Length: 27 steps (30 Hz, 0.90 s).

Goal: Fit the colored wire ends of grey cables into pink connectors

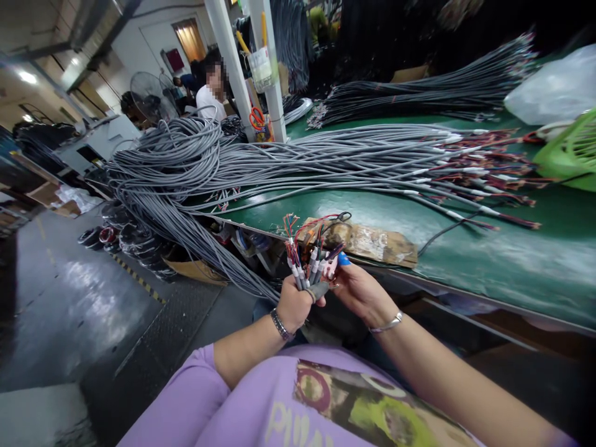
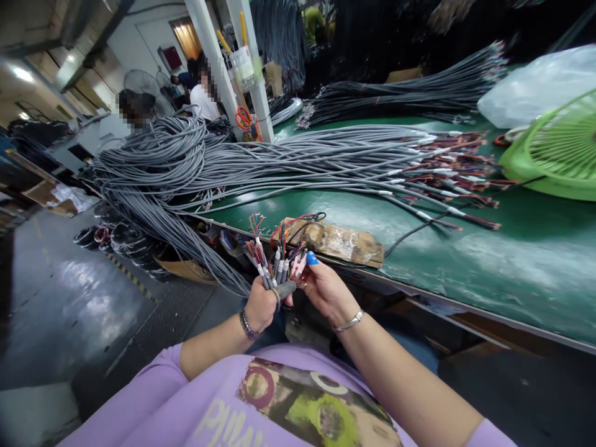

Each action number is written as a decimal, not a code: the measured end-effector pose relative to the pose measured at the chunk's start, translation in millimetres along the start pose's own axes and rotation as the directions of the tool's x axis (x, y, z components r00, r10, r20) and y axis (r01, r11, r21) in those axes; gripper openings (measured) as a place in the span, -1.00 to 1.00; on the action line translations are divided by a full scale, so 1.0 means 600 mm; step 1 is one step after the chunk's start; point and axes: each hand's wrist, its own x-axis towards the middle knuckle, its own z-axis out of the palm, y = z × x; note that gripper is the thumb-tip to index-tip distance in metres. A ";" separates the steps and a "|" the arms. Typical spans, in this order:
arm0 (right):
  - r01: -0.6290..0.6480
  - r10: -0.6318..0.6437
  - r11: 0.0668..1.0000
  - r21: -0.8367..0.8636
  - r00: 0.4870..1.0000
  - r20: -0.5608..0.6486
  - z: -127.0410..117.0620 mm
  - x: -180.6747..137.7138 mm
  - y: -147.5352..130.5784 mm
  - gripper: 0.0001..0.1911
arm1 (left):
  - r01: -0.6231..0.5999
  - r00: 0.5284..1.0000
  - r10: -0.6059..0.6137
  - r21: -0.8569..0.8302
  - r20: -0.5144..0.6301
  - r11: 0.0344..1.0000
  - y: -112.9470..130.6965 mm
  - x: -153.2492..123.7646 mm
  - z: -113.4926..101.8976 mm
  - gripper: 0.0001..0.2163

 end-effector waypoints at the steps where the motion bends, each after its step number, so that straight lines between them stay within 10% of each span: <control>1: -0.004 0.004 1.000 0.001 1.000 -0.001 0.001 -0.001 0.000 -0.56 | 0.000 1.000 0.000 0.002 0.003 1.000 -0.001 0.000 0.000 -0.68; 15: -0.197 0.195 0.980 0.025 0.978 0.069 -0.014 -0.014 -0.004 -0.53 | -0.064 0.996 0.063 -0.011 -0.060 0.998 0.002 -0.023 -0.023 -0.68; 20: -0.135 0.135 0.991 0.006 0.990 0.049 -0.006 -0.009 -0.010 -0.76 | -0.117 0.990 0.115 -0.016 -0.082 0.993 0.013 -0.017 -0.017 -0.68; 27: -0.059 0.060 0.998 -0.029 0.997 0.052 -0.005 -0.007 0.001 -0.57 | -0.088 0.994 0.086 -0.029 -0.068 0.996 0.024 -0.009 -0.006 -0.63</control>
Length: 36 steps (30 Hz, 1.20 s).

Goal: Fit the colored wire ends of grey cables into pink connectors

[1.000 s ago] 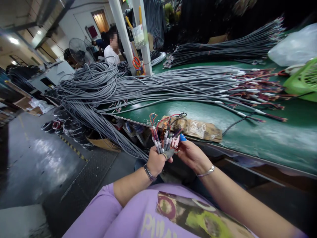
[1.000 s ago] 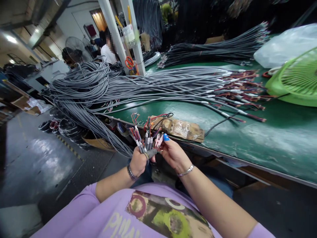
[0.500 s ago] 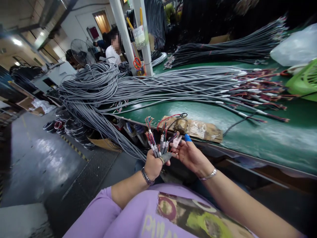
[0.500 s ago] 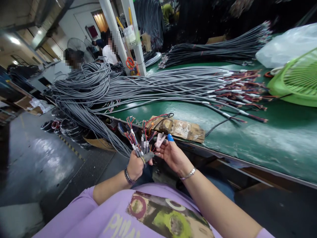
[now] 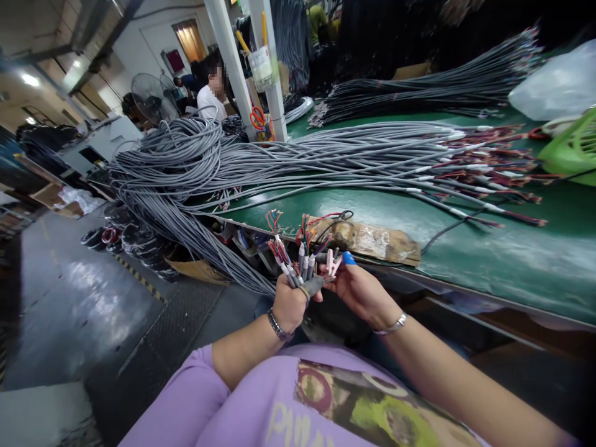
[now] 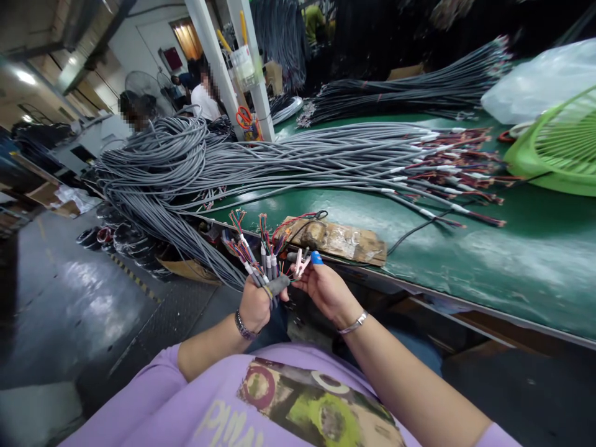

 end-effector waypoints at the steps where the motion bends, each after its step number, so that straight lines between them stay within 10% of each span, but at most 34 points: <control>1: 0.003 -0.003 1.000 0.008 1.000 0.003 0.000 0.001 0.001 -0.57 | 0.001 1.000 -0.001 0.000 0.008 1.000 -0.001 0.001 0.001 -0.64; 16: 0.201 -0.226 0.952 -0.231 0.970 -0.088 0.009 0.004 0.008 -0.50 | 0.034 0.999 -0.034 -0.008 -0.009 0.999 0.000 0.004 0.008 -0.69; 36: 0.099 -0.078 0.975 0.199 0.991 -0.107 0.011 0.019 0.023 -0.57 | 0.021 1.000 -0.021 -0.016 0.017 1.000 -0.032 0.003 0.002 -0.73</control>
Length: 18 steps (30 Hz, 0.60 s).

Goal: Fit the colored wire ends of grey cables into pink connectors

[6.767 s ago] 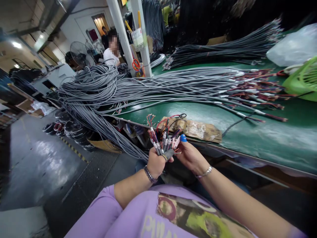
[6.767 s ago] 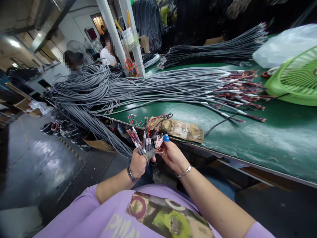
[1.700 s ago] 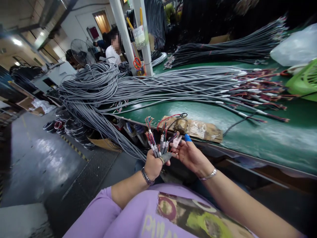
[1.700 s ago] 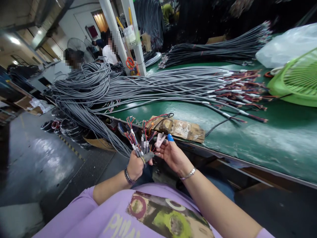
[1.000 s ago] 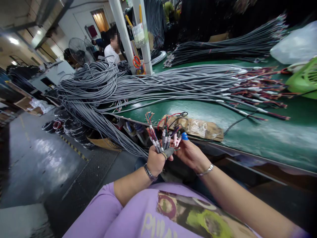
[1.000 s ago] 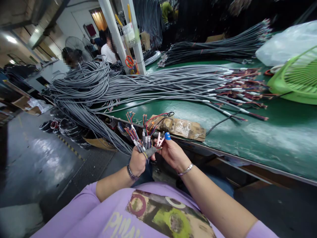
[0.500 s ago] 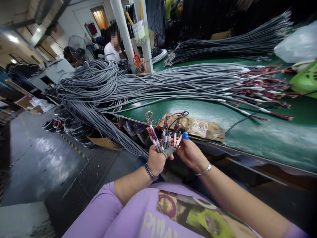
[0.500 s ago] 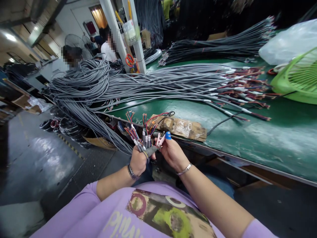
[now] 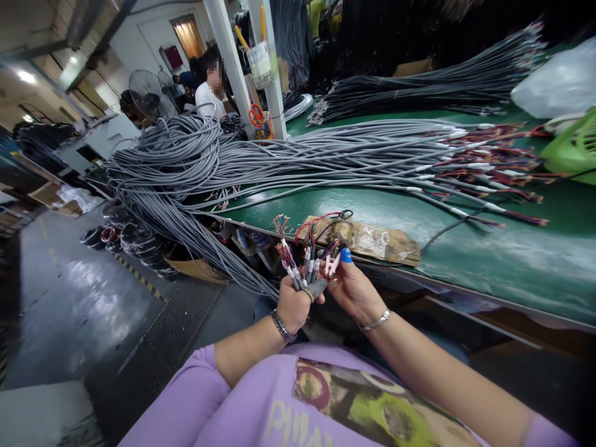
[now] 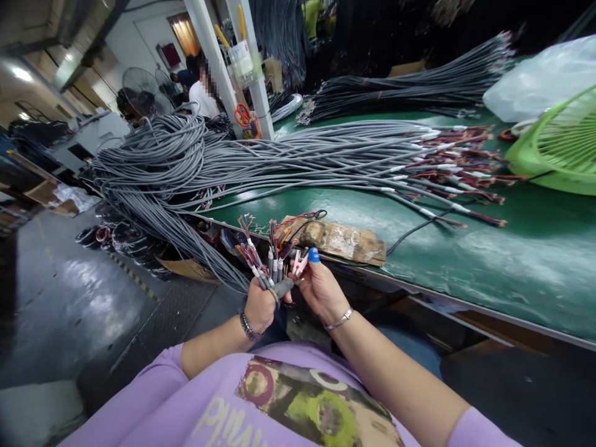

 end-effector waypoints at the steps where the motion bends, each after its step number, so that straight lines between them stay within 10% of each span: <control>1: 0.006 -0.006 1.000 -0.005 1.000 0.007 -0.001 -0.001 0.001 -0.56 | 0.000 1.000 0.000 0.002 -0.002 1.000 0.002 -0.002 0.000 -0.73; 11: -0.175 0.207 0.971 -0.164 0.956 0.209 -0.035 -0.042 -0.010 -0.53 | -0.006 1.000 0.006 0.054 -0.007 0.999 0.008 -0.018 -0.016 -0.71; 18: -0.019 0.117 0.912 -0.409 0.970 0.215 -0.022 -0.060 -0.010 -0.66 | 0.042 0.994 -0.051 0.093 0.097 0.995 0.001 -0.021 -0.026 -0.69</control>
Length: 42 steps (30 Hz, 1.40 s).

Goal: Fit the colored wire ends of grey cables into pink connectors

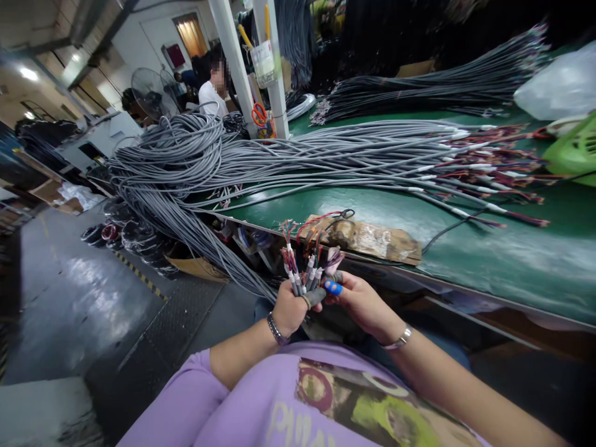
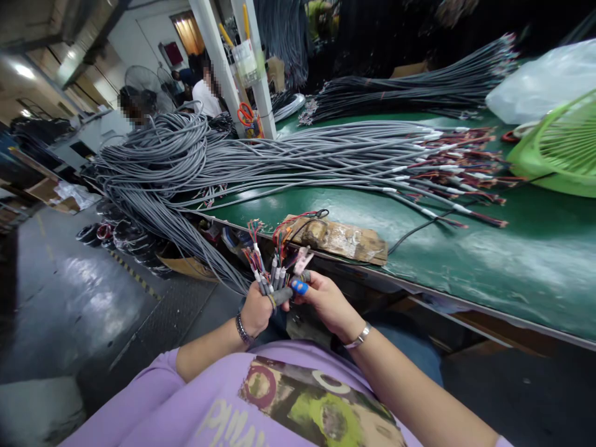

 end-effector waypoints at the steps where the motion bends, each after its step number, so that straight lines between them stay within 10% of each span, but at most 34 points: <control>1: 0.008 -0.008 1.000 -0.020 1.000 -0.001 0.002 0.001 0.000 -0.65 | 0.017 1.000 -0.017 -0.012 0.023 1.000 -0.002 -0.001 -0.001 -0.71; 19: -0.004 0.004 1.000 -0.019 1.000 -0.017 0.016 -0.004 -0.005 -0.69 | -0.078 0.994 0.073 -0.064 -0.079 0.995 -0.001 -0.002 -0.010 -0.65; 29: -0.091 0.119 0.933 0.348 0.991 -0.061 -0.016 0.029 -0.015 -0.67 | -0.101 0.986 0.083 -0.126 -0.142 0.987 0.020 0.008 0.006 -0.72; 42: -0.005 0.051 0.966 0.260 0.984 -0.171 -0.008 0.048 -0.021 -0.64 | -0.089 0.981 0.077 -0.059 -0.179 0.994 0.005 0.023 0.024 -0.75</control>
